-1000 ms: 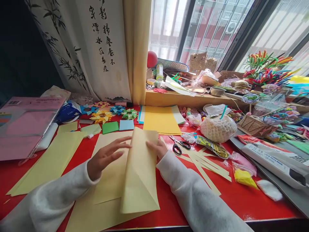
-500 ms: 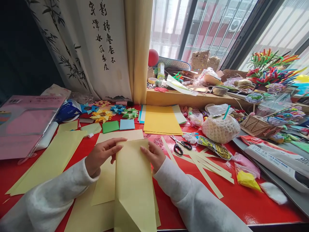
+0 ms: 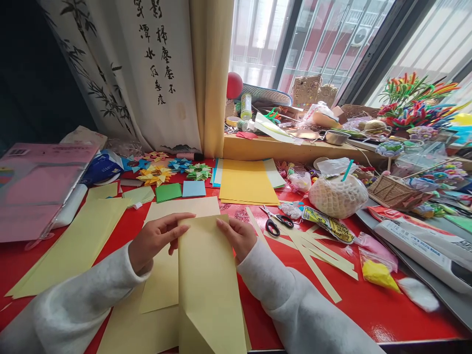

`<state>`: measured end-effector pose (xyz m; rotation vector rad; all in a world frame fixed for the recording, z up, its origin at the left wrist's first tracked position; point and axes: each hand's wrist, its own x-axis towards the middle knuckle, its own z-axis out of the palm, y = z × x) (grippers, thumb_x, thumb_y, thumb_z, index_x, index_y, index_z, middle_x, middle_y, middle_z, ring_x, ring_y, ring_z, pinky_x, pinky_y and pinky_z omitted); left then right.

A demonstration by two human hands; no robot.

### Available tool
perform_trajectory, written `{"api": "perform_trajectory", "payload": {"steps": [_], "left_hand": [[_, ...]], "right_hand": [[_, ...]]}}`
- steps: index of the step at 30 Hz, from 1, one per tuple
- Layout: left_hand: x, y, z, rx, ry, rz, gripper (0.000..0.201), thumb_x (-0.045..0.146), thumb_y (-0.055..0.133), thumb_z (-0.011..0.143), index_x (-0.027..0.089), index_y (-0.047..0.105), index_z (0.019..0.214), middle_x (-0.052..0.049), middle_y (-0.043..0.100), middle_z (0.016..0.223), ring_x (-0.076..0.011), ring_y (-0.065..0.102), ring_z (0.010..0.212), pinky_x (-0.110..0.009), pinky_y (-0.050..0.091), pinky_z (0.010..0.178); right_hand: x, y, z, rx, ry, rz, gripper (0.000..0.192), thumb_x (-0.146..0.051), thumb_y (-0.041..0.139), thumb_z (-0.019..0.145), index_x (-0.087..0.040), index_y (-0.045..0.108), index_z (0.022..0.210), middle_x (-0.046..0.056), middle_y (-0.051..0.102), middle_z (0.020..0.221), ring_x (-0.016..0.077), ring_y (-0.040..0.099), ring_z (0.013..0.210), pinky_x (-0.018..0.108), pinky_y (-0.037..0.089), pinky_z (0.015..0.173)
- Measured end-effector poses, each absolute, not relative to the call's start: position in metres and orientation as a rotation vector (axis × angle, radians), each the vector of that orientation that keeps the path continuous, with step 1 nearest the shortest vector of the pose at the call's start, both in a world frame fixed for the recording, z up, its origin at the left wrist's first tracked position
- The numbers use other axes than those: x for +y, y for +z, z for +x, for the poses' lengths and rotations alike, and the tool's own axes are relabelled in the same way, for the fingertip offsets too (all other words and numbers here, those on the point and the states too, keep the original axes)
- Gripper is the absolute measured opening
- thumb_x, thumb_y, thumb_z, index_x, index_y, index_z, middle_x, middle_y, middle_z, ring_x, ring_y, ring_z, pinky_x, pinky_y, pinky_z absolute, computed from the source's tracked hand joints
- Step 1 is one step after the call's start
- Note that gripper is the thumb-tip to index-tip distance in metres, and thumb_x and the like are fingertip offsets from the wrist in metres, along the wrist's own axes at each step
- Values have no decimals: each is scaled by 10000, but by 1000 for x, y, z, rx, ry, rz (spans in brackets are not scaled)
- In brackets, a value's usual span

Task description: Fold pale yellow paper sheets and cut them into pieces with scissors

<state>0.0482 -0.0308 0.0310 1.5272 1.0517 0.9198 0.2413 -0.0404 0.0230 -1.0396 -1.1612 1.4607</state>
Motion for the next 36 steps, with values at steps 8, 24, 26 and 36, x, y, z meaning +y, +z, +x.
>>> {"api": "perform_trajectory", "payload": {"steps": [8,24,26,36], "left_hand": [[-32,33,49,1050,933,1497,384,361,557,703,145,547,1020,35,480,531,-70,452,394,-185,402,335],[-34,34,50,997,926,1473,378,336,562,706,129,541,1022,39,470,540,-71,464,410,-184,413,330],[-34,34,50,996,921,1472,379,339,564,704,129,543,1019,38,471,541,-73,464,414,-186,416,328],[-34,32,49,992,921,1461,379,341,570,701,130,545,1015,35,476,544,-73,464,418,-184,418,322]], "right_hand": [[-41,24,243,-1173,1421,-1063,254,-406,609,662,-155,650,668,12,601,567,124,548,487,232,451,440],[-40,22,245,-1146,1452,-1059,282,-398,632,637,-132,645,728,19,598,593,109,534,493,211,437,433],[-40,22,244,-1139,1460,-1058,297,-407,632,632,-130,645,738,23,599,599,110,532,492,214,436,432],[-40,22,246,-1156,1445,-1079,278,-410,621,646,-140,645,710,15,595,580,106,531,483,206,421,423]]}}
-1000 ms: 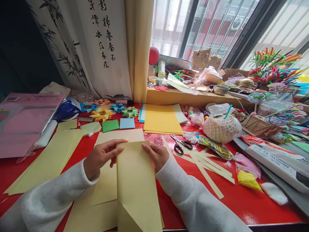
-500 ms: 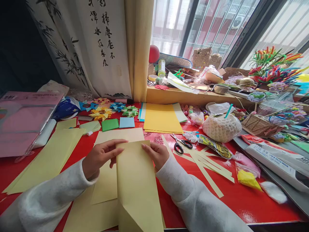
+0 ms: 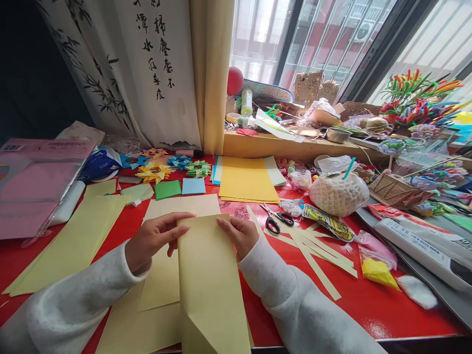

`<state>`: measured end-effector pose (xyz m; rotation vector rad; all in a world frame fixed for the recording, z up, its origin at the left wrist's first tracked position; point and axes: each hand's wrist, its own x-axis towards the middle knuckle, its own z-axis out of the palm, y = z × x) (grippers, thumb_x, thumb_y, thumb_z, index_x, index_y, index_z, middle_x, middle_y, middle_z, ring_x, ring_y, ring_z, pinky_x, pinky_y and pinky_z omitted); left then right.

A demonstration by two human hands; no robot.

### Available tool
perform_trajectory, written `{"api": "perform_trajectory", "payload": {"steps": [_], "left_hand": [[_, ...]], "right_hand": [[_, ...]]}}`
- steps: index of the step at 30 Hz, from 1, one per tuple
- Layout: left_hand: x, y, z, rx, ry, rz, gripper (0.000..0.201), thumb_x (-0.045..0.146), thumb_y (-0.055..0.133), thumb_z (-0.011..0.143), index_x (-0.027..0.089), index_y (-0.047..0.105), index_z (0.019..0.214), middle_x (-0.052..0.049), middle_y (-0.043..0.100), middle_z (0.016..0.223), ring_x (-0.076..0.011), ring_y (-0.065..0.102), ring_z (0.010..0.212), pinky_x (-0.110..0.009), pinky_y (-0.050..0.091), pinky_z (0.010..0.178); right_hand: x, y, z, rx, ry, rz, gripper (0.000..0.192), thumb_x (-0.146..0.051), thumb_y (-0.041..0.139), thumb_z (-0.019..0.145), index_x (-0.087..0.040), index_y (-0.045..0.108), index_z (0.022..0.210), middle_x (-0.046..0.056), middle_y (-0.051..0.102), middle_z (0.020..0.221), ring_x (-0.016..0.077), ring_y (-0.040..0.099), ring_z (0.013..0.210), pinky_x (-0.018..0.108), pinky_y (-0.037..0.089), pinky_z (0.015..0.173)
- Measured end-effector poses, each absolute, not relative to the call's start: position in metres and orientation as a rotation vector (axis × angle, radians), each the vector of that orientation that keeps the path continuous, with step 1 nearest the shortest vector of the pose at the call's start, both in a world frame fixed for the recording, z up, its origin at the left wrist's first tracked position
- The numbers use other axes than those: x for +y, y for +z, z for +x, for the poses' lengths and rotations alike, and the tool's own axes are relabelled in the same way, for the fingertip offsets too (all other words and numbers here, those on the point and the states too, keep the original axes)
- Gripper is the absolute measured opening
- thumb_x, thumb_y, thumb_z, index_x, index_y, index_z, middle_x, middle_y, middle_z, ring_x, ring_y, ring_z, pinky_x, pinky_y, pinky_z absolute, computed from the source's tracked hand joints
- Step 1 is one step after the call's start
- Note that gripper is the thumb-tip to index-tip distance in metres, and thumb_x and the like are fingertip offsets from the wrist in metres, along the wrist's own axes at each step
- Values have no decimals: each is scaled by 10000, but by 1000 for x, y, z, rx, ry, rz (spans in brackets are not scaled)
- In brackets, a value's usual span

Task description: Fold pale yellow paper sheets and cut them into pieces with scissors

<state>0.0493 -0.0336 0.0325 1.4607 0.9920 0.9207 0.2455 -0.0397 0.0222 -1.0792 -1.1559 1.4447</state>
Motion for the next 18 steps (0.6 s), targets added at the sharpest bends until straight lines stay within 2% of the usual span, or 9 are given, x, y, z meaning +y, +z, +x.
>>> {"api": "perform_trajectory", "payload": {"steps": [14,18], "left_hand": [[-34,32,50,990,920,1455,371,333,579,697,132,549,1006,39,471,536,-77,468,419,-186,422,317],[-34,32,50,986,919,1442,372,326,585,693,130,547,1007,39,472,536,-77,469,428,-181,421,318]], "right_hand": [[-40,23,245,-1176,1380,-1148,322,-453,617,627,-130,616,624,8,572,550,105,511,468,217,405,423],[-40,23,246,-1205,1333,-1191,347,-467,610,629,-124,590,581,-4,525,488,93,474,424,215,368,392]]}}
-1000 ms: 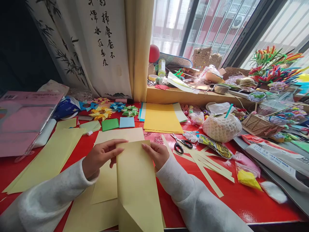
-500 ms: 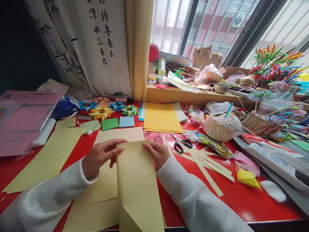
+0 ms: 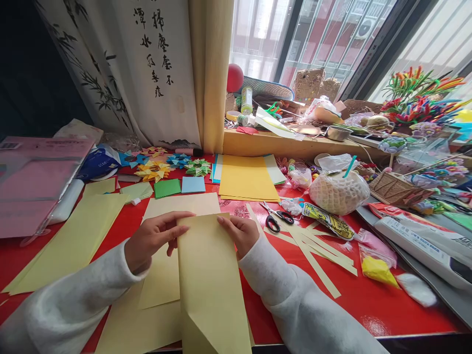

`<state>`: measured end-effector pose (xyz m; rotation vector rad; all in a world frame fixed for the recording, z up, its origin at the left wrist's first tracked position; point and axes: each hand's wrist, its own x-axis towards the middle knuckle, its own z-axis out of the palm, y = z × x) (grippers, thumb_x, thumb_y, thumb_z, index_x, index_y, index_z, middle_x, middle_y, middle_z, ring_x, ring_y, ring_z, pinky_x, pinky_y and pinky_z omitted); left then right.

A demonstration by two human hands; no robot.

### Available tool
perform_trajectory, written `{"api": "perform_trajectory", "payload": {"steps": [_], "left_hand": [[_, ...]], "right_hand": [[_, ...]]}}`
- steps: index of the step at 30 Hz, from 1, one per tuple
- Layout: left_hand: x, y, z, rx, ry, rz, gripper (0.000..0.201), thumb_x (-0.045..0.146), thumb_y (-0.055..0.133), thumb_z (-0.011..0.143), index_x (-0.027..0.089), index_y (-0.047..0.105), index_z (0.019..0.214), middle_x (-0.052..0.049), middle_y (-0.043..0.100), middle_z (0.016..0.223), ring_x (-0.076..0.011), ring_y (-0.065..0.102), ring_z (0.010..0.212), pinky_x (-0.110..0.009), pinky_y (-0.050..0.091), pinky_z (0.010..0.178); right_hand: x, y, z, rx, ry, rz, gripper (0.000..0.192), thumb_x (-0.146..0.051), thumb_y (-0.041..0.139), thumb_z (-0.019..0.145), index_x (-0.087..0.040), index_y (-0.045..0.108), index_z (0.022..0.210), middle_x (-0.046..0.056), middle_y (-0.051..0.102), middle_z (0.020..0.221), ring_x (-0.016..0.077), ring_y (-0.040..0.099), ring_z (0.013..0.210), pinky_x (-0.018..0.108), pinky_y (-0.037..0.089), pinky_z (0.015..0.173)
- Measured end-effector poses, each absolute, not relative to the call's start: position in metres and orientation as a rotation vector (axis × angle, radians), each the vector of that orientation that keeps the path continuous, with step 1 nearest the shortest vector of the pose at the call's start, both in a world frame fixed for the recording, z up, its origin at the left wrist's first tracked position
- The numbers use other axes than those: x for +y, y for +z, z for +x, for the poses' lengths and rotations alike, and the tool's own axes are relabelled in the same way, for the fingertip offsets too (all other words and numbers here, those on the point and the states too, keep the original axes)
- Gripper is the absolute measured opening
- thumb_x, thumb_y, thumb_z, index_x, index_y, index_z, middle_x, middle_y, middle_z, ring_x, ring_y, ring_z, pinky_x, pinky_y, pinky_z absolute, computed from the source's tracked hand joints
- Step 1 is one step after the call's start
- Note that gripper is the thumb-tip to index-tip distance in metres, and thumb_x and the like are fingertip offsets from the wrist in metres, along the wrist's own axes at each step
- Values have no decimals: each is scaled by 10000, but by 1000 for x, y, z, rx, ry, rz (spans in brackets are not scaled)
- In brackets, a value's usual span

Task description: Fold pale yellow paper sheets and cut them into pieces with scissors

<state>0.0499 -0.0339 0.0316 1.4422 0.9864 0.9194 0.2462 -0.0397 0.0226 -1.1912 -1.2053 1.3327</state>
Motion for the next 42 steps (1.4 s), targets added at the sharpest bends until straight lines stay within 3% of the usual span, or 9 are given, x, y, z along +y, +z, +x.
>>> {"api": "perform_trajectory", "payload": {"steps": [10,24,29,32,42], "left_hand": [[-33,32,50,992,906,1467,371,332,578,694,135,538,1007,41,445,540,-77,466,435,-179,420,318],[-29,27,50,1015,997,1448,367,271,630,643,171,500,971,63,385,596,-52,425,437,-166,375,339],[-26,28,47,1062,891,1308,210,316,630,640,137,541,706,51,418,520,-56,402,425,-182,359,370],[-26,28,46,1080,886,1328,234,330,616,656,139,510,573,53,410,476,-46,372,416,-184,341,403],[-27,27,47,1073,1090,1456,162,310,619,658,155,581,686,27,482,571,-67,415,494,-190,373,447]], "right_hand": [[-40,21,248,-1268,1298,-1232,380,-506,577,643,-127,599,627,0,522,499,108,481,442,234,377,411],[-33,8,256,-1515,924,-1254,329,-511,546,673,-208,661,729,9,546,515,123,480,439,244,340,386],[-33,6,256,-1470,899,-1286,353,-535,525,678,-212,657,734,13,548,521,133,479,442,259,352,395],[-33,6,256,-1463,923,-1300,364,-536,526,676,-206,655,759,17,555,531,137,483,449,262,358,397],[-30,4,256,-1486,936,-1273,353,-535,534,666,-198,638,665,6,509,480,124,448,425,254,330,382]]}}
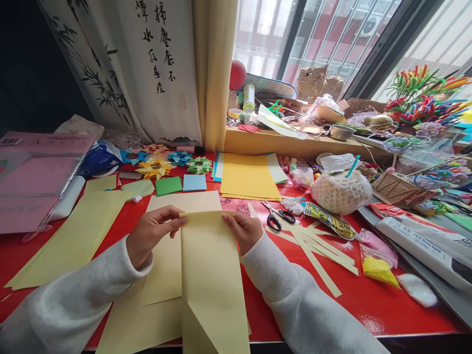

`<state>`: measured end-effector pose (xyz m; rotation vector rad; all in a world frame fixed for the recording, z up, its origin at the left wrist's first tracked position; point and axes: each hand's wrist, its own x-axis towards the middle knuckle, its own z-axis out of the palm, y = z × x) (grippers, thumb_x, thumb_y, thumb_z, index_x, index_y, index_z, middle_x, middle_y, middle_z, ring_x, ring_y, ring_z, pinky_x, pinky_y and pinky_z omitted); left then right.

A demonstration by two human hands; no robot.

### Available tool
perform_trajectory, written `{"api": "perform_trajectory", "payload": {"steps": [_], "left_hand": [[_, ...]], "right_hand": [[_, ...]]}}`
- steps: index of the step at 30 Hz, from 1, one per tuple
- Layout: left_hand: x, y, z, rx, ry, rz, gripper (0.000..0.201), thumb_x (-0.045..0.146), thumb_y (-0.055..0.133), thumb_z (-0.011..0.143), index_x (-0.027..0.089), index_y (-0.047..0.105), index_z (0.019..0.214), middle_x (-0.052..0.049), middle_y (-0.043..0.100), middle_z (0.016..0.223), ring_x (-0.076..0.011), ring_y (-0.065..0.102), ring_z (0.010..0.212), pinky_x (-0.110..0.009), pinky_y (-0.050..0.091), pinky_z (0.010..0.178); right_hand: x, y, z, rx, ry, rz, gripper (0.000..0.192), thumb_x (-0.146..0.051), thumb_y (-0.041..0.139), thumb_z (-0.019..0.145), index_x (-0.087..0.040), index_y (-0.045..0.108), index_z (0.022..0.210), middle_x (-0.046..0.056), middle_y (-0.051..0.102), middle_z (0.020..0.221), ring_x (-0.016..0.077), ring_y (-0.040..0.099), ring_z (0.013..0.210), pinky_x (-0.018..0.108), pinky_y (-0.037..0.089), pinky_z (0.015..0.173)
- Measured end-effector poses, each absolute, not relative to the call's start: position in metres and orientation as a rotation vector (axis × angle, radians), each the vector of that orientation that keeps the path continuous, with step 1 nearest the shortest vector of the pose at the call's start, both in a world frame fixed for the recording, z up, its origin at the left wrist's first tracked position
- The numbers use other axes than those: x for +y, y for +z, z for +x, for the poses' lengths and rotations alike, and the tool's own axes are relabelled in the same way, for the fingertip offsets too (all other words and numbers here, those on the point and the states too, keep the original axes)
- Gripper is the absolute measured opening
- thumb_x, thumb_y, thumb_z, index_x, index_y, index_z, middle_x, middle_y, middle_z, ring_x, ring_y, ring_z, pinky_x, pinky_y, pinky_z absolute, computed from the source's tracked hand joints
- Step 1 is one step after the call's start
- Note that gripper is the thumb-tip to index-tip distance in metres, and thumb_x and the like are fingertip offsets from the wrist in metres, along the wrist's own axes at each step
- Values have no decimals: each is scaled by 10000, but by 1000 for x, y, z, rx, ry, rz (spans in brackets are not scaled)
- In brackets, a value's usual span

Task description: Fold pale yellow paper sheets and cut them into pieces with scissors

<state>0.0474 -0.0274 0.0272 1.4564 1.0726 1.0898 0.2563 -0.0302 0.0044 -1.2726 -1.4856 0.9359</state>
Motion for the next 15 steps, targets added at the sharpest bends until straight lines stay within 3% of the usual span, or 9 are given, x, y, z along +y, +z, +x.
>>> {"api": "perform_trajectory", "payload": {"steps": [6,15], "left_hand": [[-30,30,48,1075,1131,1472,161,308,582,692,154,581,646,15,496,575,-78,436,505,-203,389,460],[-30,29,47,1086,1142,1471,136,293,599,680,165,592,638,18,504,568,-82,437,508,-213,385,479]], "right_hand": [[-31,5,256,-1506,919,-1247,365,-539,530,667,-198,601,559,-9,442,426,103,394,395,240,299,367],[-34,11,251,-1433,1065,-1147,364,-499,504,708,-161,629,651,14,492,525,119,455,466,247,352,416]]}}
